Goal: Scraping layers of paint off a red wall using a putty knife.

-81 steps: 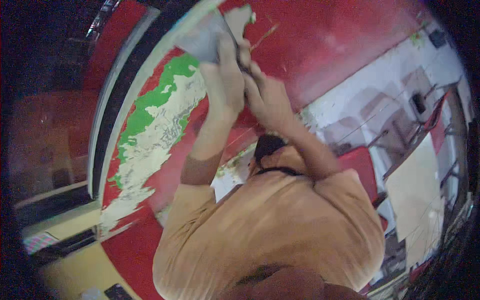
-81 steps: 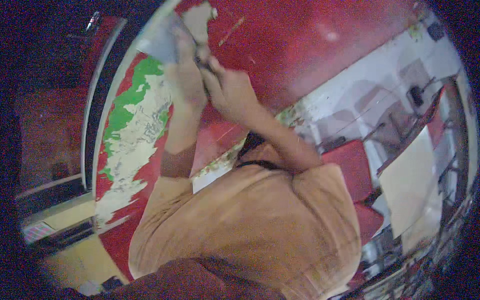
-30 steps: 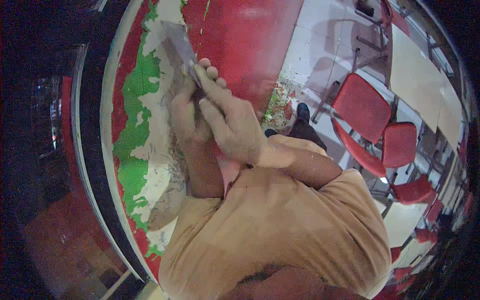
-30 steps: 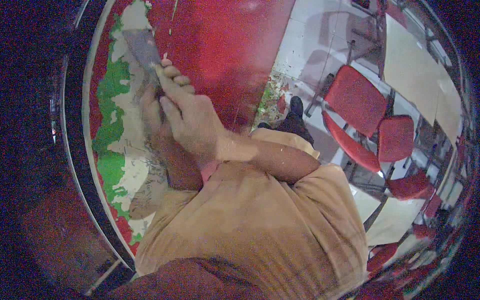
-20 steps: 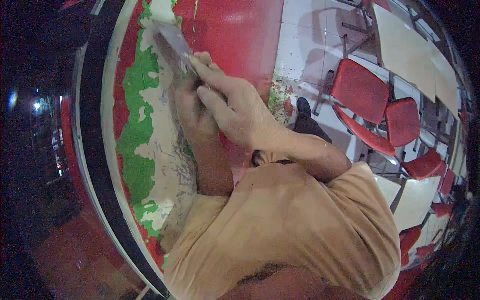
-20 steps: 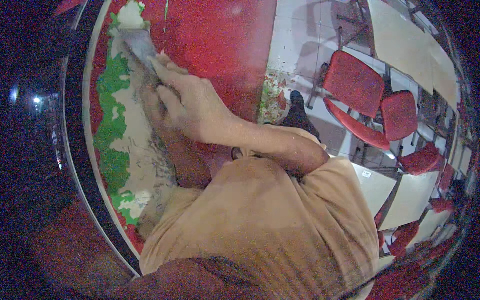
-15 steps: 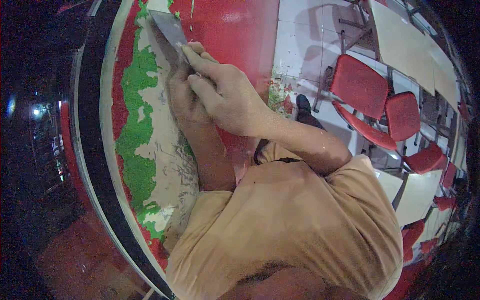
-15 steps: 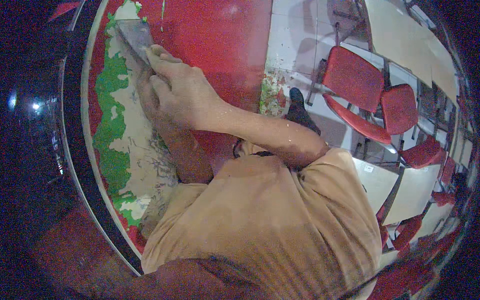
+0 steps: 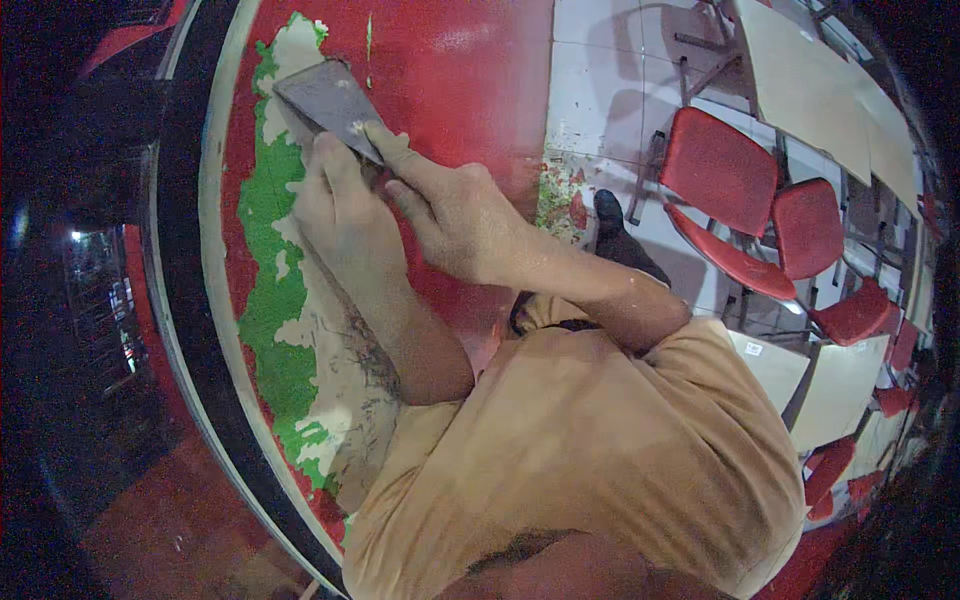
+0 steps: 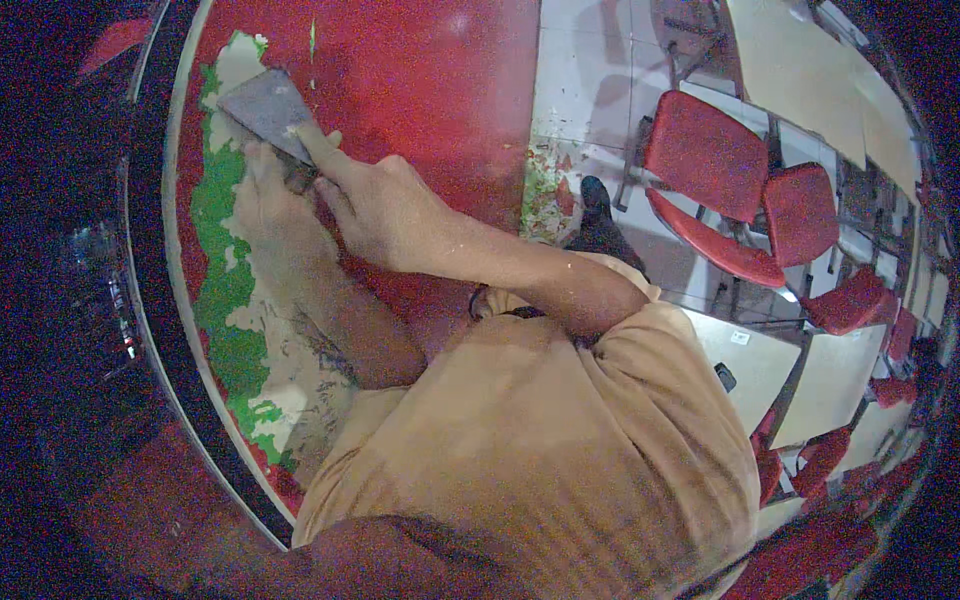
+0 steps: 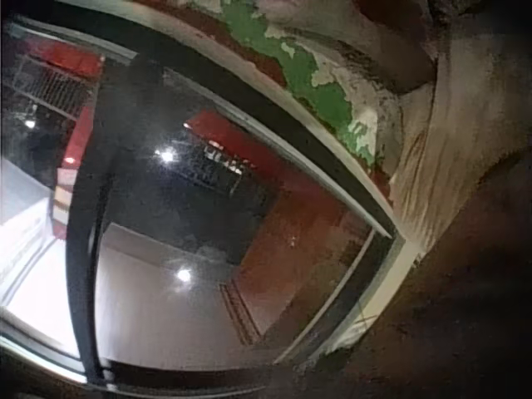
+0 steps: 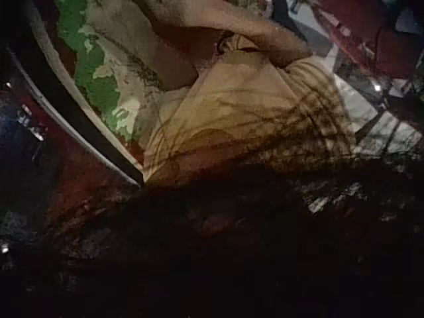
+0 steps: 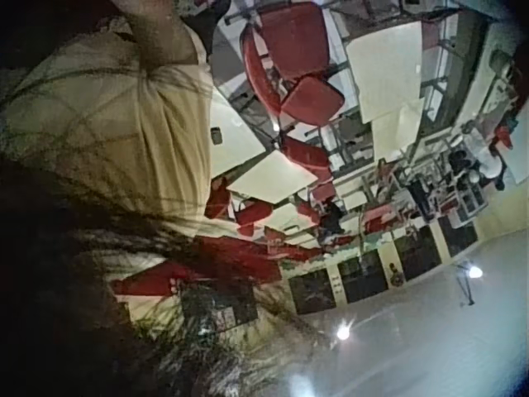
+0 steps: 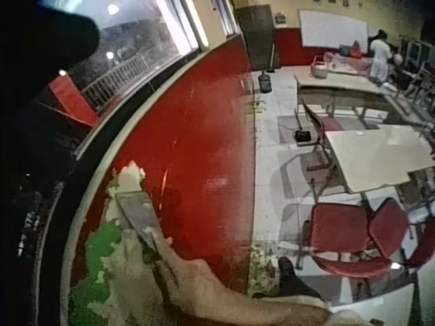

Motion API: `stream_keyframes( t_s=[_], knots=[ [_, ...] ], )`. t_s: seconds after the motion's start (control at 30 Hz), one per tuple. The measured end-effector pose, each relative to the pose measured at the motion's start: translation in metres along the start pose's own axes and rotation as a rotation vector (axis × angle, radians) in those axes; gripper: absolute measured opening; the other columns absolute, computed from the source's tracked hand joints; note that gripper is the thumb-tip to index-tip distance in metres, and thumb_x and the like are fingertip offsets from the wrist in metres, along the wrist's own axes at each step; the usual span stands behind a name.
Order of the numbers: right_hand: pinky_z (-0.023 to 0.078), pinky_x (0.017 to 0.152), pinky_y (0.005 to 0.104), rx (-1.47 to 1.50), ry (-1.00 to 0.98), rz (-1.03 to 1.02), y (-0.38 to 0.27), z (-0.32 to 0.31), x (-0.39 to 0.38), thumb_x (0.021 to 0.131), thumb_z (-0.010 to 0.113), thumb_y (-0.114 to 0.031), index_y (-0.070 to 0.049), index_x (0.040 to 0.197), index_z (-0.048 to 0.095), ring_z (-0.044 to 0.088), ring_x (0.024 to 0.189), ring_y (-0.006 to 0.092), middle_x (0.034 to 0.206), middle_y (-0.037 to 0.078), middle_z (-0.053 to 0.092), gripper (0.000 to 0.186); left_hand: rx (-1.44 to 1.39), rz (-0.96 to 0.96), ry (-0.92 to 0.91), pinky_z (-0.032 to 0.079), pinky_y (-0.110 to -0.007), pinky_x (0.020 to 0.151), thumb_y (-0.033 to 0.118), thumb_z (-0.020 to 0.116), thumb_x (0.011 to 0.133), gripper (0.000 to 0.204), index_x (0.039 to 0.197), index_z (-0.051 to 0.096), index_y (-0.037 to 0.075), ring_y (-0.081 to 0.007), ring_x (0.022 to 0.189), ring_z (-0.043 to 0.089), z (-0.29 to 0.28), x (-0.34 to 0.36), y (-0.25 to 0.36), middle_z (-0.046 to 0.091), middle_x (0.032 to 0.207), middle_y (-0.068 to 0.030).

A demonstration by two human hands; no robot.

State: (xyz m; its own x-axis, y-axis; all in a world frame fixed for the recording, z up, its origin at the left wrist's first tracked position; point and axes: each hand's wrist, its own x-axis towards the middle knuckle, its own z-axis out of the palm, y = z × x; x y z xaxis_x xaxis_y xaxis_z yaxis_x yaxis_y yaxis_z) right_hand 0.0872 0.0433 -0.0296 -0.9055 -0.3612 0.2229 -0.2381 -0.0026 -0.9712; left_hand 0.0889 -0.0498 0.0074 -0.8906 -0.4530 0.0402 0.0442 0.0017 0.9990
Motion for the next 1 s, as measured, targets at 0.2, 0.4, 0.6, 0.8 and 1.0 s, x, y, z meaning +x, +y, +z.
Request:
stream_keyframes(
  t_s=[0.2, 0.4, 0.6, 0.8, 1.0],
  knots=[
    [0.046, 0.056, 0.0535, 0.134, 0.0, -0.006, 0.013, 0.011, -0.012, 0.085, 0.044, -0.011, 0.005, 0.127, 0.025, 0.058, 0.063, 0.0454, 0.068, 0.031, 0.055, 0.049, 0.761, 0.099, 0.139, 0.049, -0.039, 0.071, 0.033, 0.04, 0.09, 0.042, 0.097, 0.056, -0.006, -0.0317, 0.08, 0.061, 0.022, 0.005, 0.014, 0.058, 0.091, -0.0221],
    [0.045, 0.064, 0.0532, 0.323, -0.085, 0.098, 0.007, 0.001, 0.002, 0.086, 0.042, -0.011, 0.006, 0.117, 0.035, 0.056, 0.074, 0.0478, 0.076, 0.032, 0.056, 0.035, 1.557, 0.164, 0.301, 0.047, -0.042, 0.066, 0.032, 0.047, 0.086, 0.042, 0.08, 0.063, -0.006, -0.0375, 0.07, 0.062, 0.031, 0.013, 0.029, 0.061, 0.069, -0.0258],
    [0.043, 0.066, 0.0533, 0.313, -0.167, 0.147, 0.01, -0.005, 0.002, 0.087, 0.042, -0.011, 0.005, 0.109, 0.039, 0.055, 0.077, 0.0478, 0.079, 0.031, 0.055, 0.028, 1.648, 0.36, 0.269, 0.046, -0.045, 0.064, 0.029, 0.052, 0.082, 0.039, 0.069, 0.062, -0.006, -0.0399, 0.065, 0.06, 0.034, 0.023, 0.029, 0.058, 0.066, -0.0263],
    [0.042, 0.065, 0.0547, 0.211, -0.156, 0.057, 0.015, -0.003, 0.019, 0.087, 0.043, -0.012, 0.004, 0.106, 0.04, 0.055, 0.076, 0.0484, 0.077, 0.031, 0.055, 0.025, 1.682, 0.457, 0.284, 0.047, -0.045, 0.062, 0.026, 0.053, 0.081, 0.034, 0.069, 0.062, -0.004, -0.0406, 0.064, 0.06, 0.033, 0.036, 0.029, 0.059, 0.066, -0.0256],
    [0.042, 0.065, 0.0547, 0.261, -0.162, 0.05, 0.02, -0.001, 0.023, 0.087, 0.042, -0.013, 0.004, 0.103, 0.04, 0.054, 0.076, 0.0492, 0.076, 0.032, 0.054, 0.023, 1.655, 0.55, 0.344, 0.047, -0.045, 0.061, 0.027, 0.053, 0.081, 0.035, 0.069, 0.062, -0.004, -0.0408, 0.064, 0.06, 0.035, 0.032, 0.021, 0.059, 0.066, -0.026]
  ],
)
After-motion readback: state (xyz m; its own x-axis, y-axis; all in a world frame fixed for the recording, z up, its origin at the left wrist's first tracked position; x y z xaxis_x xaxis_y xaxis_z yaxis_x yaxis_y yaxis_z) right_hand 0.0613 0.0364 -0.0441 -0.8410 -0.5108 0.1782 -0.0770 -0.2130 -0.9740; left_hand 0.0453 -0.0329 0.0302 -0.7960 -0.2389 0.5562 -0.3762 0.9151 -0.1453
